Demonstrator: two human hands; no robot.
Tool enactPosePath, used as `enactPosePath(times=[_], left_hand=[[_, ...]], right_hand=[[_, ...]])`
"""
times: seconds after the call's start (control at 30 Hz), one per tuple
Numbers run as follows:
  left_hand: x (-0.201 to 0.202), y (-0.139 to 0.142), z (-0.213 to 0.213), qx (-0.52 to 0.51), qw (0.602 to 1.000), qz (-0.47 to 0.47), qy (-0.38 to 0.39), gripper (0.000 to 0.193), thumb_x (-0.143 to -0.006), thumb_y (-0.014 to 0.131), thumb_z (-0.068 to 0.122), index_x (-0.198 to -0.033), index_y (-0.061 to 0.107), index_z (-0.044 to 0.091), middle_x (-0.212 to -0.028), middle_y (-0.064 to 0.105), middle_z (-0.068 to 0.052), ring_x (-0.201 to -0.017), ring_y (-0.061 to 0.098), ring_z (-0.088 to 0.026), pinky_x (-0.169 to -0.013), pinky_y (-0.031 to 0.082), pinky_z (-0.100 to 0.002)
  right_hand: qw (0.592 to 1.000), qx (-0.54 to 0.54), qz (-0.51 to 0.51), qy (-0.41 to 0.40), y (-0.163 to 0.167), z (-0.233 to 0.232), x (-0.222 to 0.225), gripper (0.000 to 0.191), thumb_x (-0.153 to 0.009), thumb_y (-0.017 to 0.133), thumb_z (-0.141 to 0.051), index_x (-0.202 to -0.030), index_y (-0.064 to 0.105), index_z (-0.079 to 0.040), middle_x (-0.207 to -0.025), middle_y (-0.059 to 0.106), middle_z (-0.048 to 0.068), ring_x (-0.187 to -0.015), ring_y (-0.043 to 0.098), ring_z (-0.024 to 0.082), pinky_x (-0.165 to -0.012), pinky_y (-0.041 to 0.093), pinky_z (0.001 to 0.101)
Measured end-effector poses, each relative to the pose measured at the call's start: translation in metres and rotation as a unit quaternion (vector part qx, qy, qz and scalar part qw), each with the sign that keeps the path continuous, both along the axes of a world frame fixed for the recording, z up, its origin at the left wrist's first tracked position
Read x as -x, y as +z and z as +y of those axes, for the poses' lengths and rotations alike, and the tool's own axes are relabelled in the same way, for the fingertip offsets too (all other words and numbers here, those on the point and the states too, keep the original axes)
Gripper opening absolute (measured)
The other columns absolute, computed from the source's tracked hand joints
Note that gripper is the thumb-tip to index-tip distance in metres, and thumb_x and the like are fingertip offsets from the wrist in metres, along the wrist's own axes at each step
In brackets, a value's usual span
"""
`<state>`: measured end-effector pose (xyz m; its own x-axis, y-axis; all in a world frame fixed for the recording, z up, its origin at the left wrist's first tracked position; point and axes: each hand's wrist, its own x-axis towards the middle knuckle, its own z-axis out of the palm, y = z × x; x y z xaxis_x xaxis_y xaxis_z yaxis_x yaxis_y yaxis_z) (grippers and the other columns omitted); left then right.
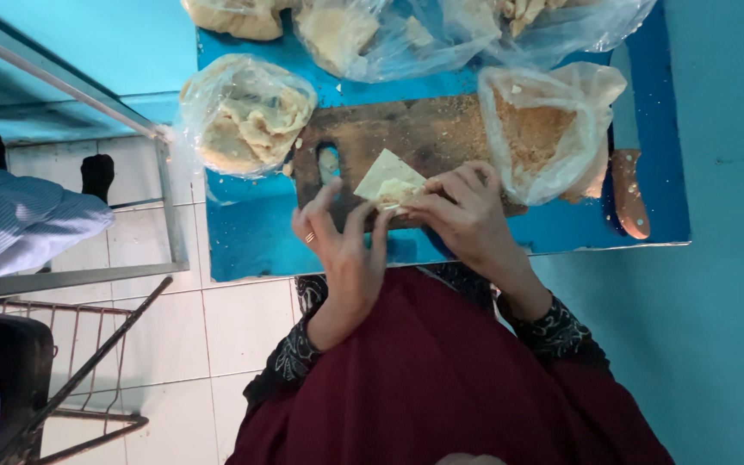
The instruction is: The person sits at a small blue table and shapes small pieces of dough by hand, rolling and pinching each piece into a stick-like form on a wooden board. The shaped dough pieces are placed into a plastic bag with other finished pieces, and the person repeats the process with new dough pieces.
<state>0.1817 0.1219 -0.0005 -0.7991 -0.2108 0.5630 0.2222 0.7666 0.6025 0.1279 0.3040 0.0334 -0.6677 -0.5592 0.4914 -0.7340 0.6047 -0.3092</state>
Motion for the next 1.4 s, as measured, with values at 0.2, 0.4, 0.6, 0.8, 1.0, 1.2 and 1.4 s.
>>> enactPosePath(times=[0.2, 0.4, 0.6, 0.8, 1.0, 1.2, 1.4], left_hand=[[0.003, 0.001, 0.004, 0.026, 1.000, -0.004, -0.005, 0.021, -0.087, 0.084, 0.015, -0.105, 0.077, 0.008, -0.138, 0.054, -0.011, -0.129, 0.048, -0.034, -0.116, 0.026, -0.058], [0.010, -0.005, 0.010, 0.055, 0.997, 0.006, -0.046, 0.016, -0.088, 0.081, 0.008, -0.103, 0.075, 0.007, -0.132, 0.058, -0.008, -0.122, 0.052, -0.030, -0.118, 0.027, -0.058], [0.016, 0.000, -0.004, -0.028, 0.994, -0.028, -0.105, 0.015, -0.090, 0.079, 0.009, -0.104, 0.073, 0.010, -0.133, 0.060, -0.005, -0.123, 0.050, -0.034, -0.113, 0.035, -0.053], [0.015, 0.016, -0.018, 0.078, 0.987, -0.003, -0.140, 0.019, -0.087, 0.076, 0.011, -0.105, 0.074, 0.008, -0.129, 0.057, -0.009, -0.121, 0.051, -0.035, -0.114, 0.025, -0.063], [0.027, 0.018, -0.018, 0.051, 0.988, -0.040, -0.139, 0.010, -0.089, 0.076, 0.009, -0.097, 0.071, 0.006, -0.126, 0.058, -0.010, -0.120, 0.051, -0.034, -0.115, 0.027, -0.061], [0.028, 0.011, -0.014, -0.052, 0.991, -0.057, -0.106, 0.013, -0.084, 0.082, 0.009, -0.092, 0.072, 0.009, -0.121, 0.060, -0.008, -0.118, 0.051, -0.032, -0.105, 0.036, -0.047], [0.024, 0.008, -0.013, 0.005, 0.996, 0.003, -0.087, 0.017, -0.084, 0.082, 0.009, -0.100, 0.075, 0.010, -0.137, 0.056, -0.013, -0.123, 0.046, -0.037, -0.110, 0.032, -0.049]], right_hand=[[1.000, -0.014, 0.019, -0.006, -0.003, 0.003, 0.006, 0.024, -0.084, 0.079, -0.014, -0.107, 0.073, -0.020, -0.103, 0.062, -0.002, -0.101, 0.061, 0.021, -0.107, 0.037, 0.0494], [0.999, -0.014, 0.030, -0.010, -0.005, 0.001, 0.012, 0.018, -0.088, 0.080, -0.021, -0.103, 0.071, -0.018, -0.101, 0.061, -0.002, -0.101, 0.061, 0.020, -0.107, 0.035, 0.0527], [0.995, 0.010, -0.085, -0.052, -0.003, -0.004, 0.017, 0.009, -0.091, 0.078, -0.022, -0.098, 0.073, -0.018, -0.104, 0.059, 0.002, -0.105, 0.057, 0.025, -0.100, 0.035, 0.0486], [0.981, 0.091, -0.156, -0.075, -0.007, -0.007, 0.019, 0.012, -0.085, 0.080, -0.029, -0.094, 0.077, -0.022, -0.101, 0.054, 0.004, -0.099, 0.054, 0.026, -0.088, 0.036, 0.0428], [0.995, 0.045, -0.073, -0.048, -0.012, -0.008, 0.012, 0.013, -0.090, 0.078, -0.023, -0.102, 0.078, -0.020, -0.111, 0.063, -0.001, -0.107, 0.058, 0.022, -0.101, 0.033, 0.0461], [0.991, 0.048, -0.083, -0.091, -0.007, -0.016, 0.011, 0.011, -0.088, 0.081, -0.026, -0.096, 0.078, -0.019, -0.107, 0.060, 0.001, -0.104, 0.055, 0.024, -0.097, 0.033, 0.0462], [0.982, 0.092, -0.133, -0.094, -0.007, -0.018, 0.020, 0.014, -0.081, 0.084, -0.033, -0.090, 0.079, -0.022, -0.108, 0.050, 0.005, -0.103, 0.051, 0.025, -0.091, 0.035, 0.0435]])
